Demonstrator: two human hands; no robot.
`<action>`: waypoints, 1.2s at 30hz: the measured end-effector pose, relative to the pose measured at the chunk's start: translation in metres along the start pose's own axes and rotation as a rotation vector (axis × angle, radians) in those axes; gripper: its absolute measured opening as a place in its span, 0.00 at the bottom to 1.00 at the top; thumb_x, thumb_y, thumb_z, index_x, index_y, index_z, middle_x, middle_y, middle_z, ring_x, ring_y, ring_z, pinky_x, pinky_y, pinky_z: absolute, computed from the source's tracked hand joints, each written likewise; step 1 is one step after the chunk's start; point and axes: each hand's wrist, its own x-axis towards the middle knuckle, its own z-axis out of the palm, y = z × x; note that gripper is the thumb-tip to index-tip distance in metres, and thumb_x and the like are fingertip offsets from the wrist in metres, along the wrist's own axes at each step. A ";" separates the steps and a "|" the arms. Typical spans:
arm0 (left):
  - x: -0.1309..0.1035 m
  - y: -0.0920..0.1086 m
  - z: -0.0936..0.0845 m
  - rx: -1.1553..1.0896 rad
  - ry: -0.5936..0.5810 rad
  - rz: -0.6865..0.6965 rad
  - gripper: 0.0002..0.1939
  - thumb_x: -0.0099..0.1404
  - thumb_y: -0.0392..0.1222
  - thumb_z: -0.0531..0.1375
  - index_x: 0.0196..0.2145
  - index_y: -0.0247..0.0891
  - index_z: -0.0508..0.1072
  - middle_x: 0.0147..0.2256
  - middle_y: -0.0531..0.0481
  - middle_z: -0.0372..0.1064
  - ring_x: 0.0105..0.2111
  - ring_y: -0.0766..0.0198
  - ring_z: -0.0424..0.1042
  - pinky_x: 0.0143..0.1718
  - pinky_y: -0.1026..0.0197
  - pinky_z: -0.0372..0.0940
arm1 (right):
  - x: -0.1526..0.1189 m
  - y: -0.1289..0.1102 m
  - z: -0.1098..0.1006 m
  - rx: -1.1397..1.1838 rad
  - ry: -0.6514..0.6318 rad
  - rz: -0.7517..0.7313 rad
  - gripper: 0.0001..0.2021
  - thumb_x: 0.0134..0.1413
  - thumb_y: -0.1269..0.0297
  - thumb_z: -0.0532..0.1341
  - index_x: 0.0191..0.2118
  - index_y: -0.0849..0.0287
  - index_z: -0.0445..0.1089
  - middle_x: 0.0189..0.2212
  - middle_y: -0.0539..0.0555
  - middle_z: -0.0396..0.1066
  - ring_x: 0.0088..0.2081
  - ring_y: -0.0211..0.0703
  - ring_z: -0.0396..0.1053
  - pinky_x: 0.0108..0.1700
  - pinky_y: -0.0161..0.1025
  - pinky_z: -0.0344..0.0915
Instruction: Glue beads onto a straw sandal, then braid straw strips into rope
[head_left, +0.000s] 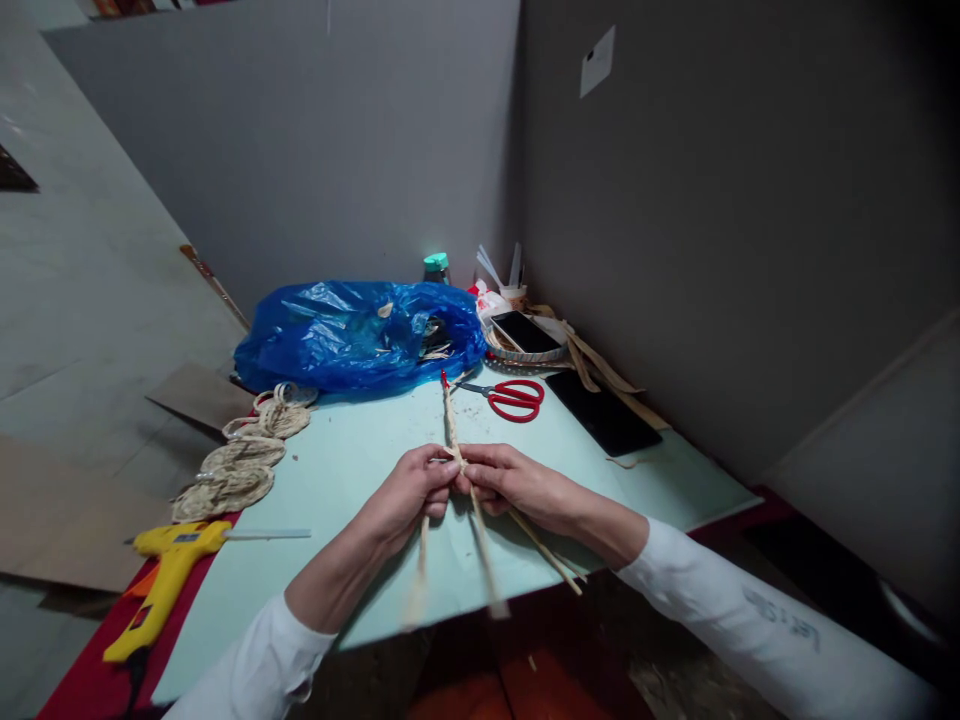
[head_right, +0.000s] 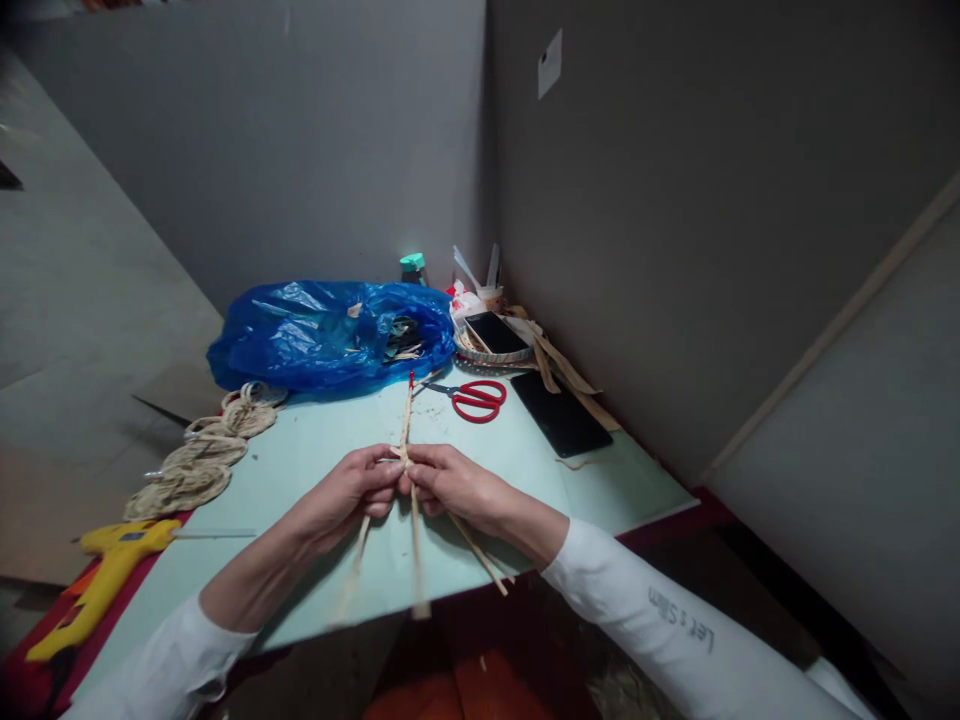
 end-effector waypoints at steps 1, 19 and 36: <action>0.001 -0.002 -0.001 0.003 0.005 -0.005 0.13 0.55 0.40 0.63 0.34 0.30 0.66 0.22 0.54 0.64 0.15 0.80 0.47 0.16 0.72 0.39 | 0.000 -0.001 -0.002 -0.065 -0.005 0.028 0.10 0.60 0.64 0.54 0.43 0.62 0.66 0.27 0.48 0.59 0.22 0.30 0.48 0.25 0.31 0.46; -0.006 -0.018 0.015 0.141 0.294 0.137 0.11 0.51 0.39 0.62 0.18 0.36 0.63 0.16 0.60 0.54 0.17 0.74 0.50 0.19 0.68 0.44 | -0.030 -0.024 0.050 -1.879 0.166 -0.059 0.10 0.57 0.78 0.52 0.43 0.66 0.66 0.30 0.62 0.70 0.28 0.47 0.68 0.27 0.41 0.51; -0.011 -0.017 0.004 -0.080 0.148 0.160 0.07 0.56 0.39 0.63 0.29 0.32 0.71 0.16 0.60 0.57 0.15 0.79 0.44 0.19 0.69 0.39 | -0.024 -0.036 0.031 -1.500 0.316 -0.145 0.09 0.63 0.67 0.52 0.39 0.62 0.68 0.36 0.59 0.69 0.36 0.44 0.65 0.34 0.38 0.57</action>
